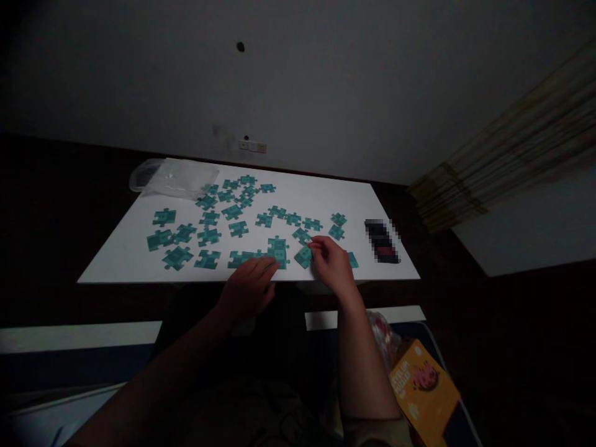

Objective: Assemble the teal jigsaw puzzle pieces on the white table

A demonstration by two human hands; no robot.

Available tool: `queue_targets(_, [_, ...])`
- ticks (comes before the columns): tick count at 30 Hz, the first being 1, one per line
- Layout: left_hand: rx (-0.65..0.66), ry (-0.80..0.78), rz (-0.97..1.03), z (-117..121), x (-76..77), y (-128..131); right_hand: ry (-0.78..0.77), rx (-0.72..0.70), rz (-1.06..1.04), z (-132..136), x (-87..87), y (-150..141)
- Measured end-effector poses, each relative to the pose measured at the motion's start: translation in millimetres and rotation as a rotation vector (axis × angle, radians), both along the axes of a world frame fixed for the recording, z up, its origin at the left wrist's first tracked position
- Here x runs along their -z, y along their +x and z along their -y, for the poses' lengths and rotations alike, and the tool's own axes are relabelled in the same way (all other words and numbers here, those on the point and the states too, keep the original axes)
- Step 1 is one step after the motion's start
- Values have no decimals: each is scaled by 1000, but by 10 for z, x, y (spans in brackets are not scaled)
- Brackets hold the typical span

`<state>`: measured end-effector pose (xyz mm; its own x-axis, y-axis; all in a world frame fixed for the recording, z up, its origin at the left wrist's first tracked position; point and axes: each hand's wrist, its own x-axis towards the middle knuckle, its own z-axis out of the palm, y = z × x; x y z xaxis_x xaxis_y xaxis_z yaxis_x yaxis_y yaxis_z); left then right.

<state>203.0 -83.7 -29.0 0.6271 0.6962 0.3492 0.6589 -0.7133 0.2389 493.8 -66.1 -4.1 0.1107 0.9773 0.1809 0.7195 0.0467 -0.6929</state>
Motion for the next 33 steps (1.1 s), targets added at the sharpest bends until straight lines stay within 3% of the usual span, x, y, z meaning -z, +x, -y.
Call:
queue_targets(4, [-5,49,7,40,25,-7,-9,-15,-130,18,-27,40])
queue_targets(11, [3,17,62,9,42,-13,-38,138,108,79,-158,263])
queue_targets(19, [-4,34,68,-8,69,-7,-30,389,242,173,-52,598])
queue_targets(24, [-8,28,66,-15,54,-1,-53,388,292,78,-17,612])
queue_targets(33, [-12,73,27,-17,68,-14,-110,236,434,-359,-33,512])
